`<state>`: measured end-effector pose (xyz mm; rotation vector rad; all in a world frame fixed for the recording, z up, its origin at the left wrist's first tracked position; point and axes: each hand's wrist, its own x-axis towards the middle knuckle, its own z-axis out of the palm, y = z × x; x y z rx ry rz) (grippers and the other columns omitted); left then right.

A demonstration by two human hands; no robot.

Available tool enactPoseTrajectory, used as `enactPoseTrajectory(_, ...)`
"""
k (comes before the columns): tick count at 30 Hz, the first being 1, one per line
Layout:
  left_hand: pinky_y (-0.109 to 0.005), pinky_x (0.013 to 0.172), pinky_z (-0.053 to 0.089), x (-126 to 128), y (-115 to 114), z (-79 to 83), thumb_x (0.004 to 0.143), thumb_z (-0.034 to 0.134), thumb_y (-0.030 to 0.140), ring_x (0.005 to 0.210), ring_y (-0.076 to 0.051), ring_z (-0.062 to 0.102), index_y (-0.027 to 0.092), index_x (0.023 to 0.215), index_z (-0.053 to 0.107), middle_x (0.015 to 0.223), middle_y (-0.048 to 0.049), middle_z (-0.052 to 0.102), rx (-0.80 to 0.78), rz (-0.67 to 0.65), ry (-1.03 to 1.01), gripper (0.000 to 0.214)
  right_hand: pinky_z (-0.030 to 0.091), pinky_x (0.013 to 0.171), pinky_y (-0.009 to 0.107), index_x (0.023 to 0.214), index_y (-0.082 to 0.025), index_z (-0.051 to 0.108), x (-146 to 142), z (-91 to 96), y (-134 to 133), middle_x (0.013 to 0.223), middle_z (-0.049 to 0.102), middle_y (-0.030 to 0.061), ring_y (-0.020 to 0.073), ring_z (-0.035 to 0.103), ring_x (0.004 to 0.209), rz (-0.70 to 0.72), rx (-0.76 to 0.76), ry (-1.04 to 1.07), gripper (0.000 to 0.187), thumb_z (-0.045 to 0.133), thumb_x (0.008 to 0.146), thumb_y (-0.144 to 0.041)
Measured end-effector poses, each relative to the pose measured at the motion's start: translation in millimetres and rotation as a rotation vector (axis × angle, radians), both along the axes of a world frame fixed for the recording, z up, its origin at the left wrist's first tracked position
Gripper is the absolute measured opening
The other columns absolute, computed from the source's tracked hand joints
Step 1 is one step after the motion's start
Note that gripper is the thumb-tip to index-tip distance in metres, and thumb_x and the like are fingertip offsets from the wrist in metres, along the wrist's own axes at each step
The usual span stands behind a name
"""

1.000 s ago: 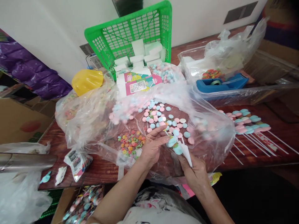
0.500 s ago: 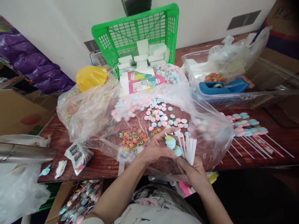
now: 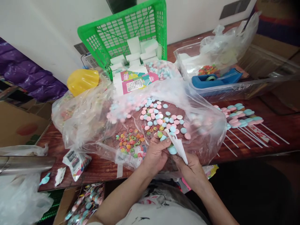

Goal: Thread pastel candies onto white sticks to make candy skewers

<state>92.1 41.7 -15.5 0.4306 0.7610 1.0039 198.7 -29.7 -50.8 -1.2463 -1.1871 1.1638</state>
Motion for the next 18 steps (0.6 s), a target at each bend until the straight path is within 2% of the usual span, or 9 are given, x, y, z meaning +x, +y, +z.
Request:
enactPoseTrajectory(3, -0.021, 0.065, 0.047, 2.2, 0.0, 2.3, 0.055, 0.083, 0.012, 0.063, -0.008, 0.057, 0.016, 0.076, 0.058, 0.069, 0.0043, 0.059, -0.011, 0.014, -0.081, 0.033, 0.022, 0.045, 0.022, 0.058, -0.019, 0.042, -4.8, -6.8, 0.8, 0.05, 0.031, -0.0069, 0.0075, 0.026, 0.047, -0.004, -0.078, 0.186, 0.04, 0.052, 0.091, -0.04)
enactPoseTrajectory(6, -0.019, 0.065, 0.045, 0.2, 0.5, 5.2, 0.059, 0.078, 0.009, 0.065, -0.008, 0.055, 0.017, 0.077, 0.056, 0.068, 0.0039, 0.057, 0.048, -0.035, -0.144, 0.029, 0.02, 0.044, 0.023, 0.054, -0.019, 0.04, -8.6, -13.2, 1.5, 0.047, 0.029, -0.0076, 0.0069, 0.023, 0.045, -0.01, -0.12, 0.285, 0.045, 0.052, 0.091, -0.042)
enactPoseTrajectory(10, -0.023, 0.072, 0.046, -6.8, 1.6, 8.1, 0.057, 0.075, 0.005, 0.075, -0.011, 0.059, 0.018, 0.084, 0.06, 0.08, 0.0021, 0.061, 0.055, -0.059, -0.157, 0.034, 0.02, 0.045, 0.023, 0.056, -0.019, 0.041, -11.0, -14.4, 1.1, 0.049, 0.031, -0.0071, 0.0071, 0.025, 0.046, -0.036, -0.108, 0.277, 0.043, 0.053, 0.091, -0.041)
enactPoseTrajectory(13, -0.03, 0.078, 0.047, -15.0, 5.3, 8.1, 0.055, 0.077, 0.01, 0.081, -0.015, 0.062, 0.019, 0.094, 0.064, 0.09, -0.0009, 0.066, 0.066, -0.114, -0.15, 0.043, 0.022, 0.046, 0.022, 0.06, -0.019, 0.043, -10.8, -11.8, 0.6, 0.052, 0.034, -0.0066, 0.0074, 0.027, 0.048, -0.044, -0.09, 0.211, 0.039, 0.053, 0.091, -0.04)
enactPoseTrajectory(15, -0.032, 0.08, 0.048, -19.9, 8.4, 6.7, 0.059, 0.079, 0.019, 0.083, -0.017, 0.063, 0.018, 0.097, 0.066, 0.094, -0.0042, 0.067, 0.086, -0.15, -0.121, 0.04, 0.023, 0.047, 0.022, 0.06, -0.019, 0.043, -9.9, -10.2, 0.8, 0.054, 0.034, -0.0064, 0.0076, 0.028, 0.049, -0.046, -0.076, 0.127, 0.038, 0.052, 0.092, -0.039)
enactPoseTrajectory(18, -0.028, 0.076, 0.048, -24.5, 11.3, 3.7, 0.069, 0.077, 0.028, 0.076, -0.014, 0.063, 0.015, 0.092, 0.07, 0.087, -0.005, 0.069, 0.129, -0.117, -0.013, 0.028, 0.025, 0.048, 0.022, 0.061, -0.019, 0.042, -8.3, -8.8, 1.2, 0.056, 0.035, -0.0061, 0.008, 0.03, 0.051, -0.045, -0.057, 0.044, 0.038, 0.05, 0.092, -0.038)
